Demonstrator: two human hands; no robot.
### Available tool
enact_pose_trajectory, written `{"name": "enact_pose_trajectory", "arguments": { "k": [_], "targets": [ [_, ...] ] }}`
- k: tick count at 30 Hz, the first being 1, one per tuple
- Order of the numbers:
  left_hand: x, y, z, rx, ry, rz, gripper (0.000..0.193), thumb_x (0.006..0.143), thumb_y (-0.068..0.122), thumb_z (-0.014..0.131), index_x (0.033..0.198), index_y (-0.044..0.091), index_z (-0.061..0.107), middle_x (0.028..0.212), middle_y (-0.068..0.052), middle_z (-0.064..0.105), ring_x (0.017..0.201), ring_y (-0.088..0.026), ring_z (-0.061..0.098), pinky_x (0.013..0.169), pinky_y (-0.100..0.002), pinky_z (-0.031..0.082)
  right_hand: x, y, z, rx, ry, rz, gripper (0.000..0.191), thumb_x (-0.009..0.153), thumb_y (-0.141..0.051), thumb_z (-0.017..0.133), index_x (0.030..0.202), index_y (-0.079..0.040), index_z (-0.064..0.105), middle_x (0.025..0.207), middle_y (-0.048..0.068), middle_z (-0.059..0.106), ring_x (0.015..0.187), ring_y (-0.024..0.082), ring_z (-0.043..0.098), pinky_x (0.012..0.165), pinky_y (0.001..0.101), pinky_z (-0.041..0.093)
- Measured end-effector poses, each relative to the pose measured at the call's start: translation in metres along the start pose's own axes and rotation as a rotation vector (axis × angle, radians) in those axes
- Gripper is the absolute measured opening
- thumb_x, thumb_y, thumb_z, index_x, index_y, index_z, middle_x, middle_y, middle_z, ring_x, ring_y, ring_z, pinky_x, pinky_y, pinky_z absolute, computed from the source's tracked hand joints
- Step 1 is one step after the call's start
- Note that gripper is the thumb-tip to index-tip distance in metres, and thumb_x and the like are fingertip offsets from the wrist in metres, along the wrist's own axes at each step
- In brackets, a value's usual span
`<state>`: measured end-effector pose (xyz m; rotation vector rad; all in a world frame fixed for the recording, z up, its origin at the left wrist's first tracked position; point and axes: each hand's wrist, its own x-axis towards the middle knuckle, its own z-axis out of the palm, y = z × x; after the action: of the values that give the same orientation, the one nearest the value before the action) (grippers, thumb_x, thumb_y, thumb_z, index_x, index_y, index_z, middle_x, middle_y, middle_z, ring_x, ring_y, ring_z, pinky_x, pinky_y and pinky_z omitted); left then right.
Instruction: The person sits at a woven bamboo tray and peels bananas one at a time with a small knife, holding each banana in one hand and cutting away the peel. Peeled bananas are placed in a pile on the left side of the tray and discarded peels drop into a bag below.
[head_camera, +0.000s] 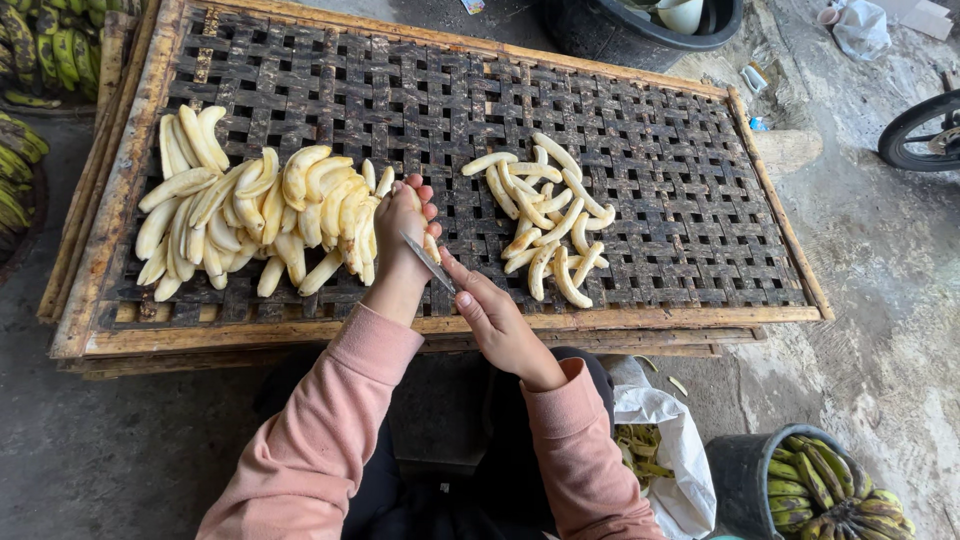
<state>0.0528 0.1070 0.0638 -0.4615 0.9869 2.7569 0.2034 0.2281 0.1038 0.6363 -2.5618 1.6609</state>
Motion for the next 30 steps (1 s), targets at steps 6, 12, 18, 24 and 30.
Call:
{"name": "enact_pose_trajectory", "arguments": {
  "k": [6, 12, 18, 24, 30],
  "targets": [
    [-0.016, 0.000, 0.007, -0.172, -0.065, -0.090, 0.022, 0.109, 0.023, 0.040, 0.097, 0.011, 0.054, 0.080, -0.001, 0.055, 0.066, -0.012, 0.056, 0.062, -0.028, 0.058, 0.003, 0.006, 0.002, -0.025, 0.063, -0.001, 0.049, 0.112, -0.018, 0.045, 0.159, -0.003, 0.040, 0.153, 0.019, 0.052, 0.135, 0.031, 0.051, 0.114, 0.0390, 0.041],
    [-0.021, -0.002, 0.005, -0.200, -0.185, -0.148, 0.023, 0.109, 0.018, 0.038, 0.094, 0.008, 0.052, 0.079, -0.004, 0.056, 0.091, -0.026, 0.072, 0.084, -0.040, 0.061, 0.006, 0.015, 0.000, -0.092, 0.119, -0.003, 0.050, 0.112, -0.020, 0.047, 0.159, -0.004, 0.040, 0.138, 0.017, 0.063, 0.122, 0.027, 0.063, 0.107, 0.0371, 0.048],
    [-0.029, -0.007, 0.004, -0.196, -0.287, -0.185, 0.027, 0.108, 0.016, 0.034, 0.093, 0.005, 0.053, 0.082, -0.009, 0.059, 0.121, -0.036, 0.068, 0.108, -0.042, 0.053, 0.016, 0.026, 0.001, -0.092, 0.173, -0.077, 0.050, 0.113, -0.017, 0.046, 0.160, -0.003, 0.036, 0.157, 0.022, 0.049, 0.146, 0.033, 0.049, 0.120, 0.0405, 0.037],
    [-0.037, -0.009, 0.009, -0.164, -0.234, -0.120, 0.021, 0.104, 0.004, 0.035, 0.100, 0.002, 0.055, 0.096, -0.015, 0.067, 0.125, -0.036, 0.065, 0.112, -0.042, 0.052, 0.022, 0.026, 0.005, -0.150, 0.245, -0.064, 0.049, 0.112, -0.015, 0.045, 0.159, -0.004, 0.038, 0.155, 0.022, 0.051, 0.142, 0.033, 0.053, 0.118, 0.0391, 0.040],
    [-0.048, -0.006, 0.007, -0.080, -0.282, 0.000, 0.029, 0.106, 0.017, 0.038, 0.116, -0.002, 0.057, 0.122, -0.019, 0.072, 0.128, -0.027, 0.062, 0.112, -0.038, 0.048, 0.029, 0.022, 0.010, -0.367, 0.298, 0.155, 0.049, 0.107, -0.016, 0.050, 0.156, -0.011, 0.046, 0.108, 0.017, 0.062, 0.096, 0.033, 0.065, 0.090, 0.0389, 0.053]
  ]
}}
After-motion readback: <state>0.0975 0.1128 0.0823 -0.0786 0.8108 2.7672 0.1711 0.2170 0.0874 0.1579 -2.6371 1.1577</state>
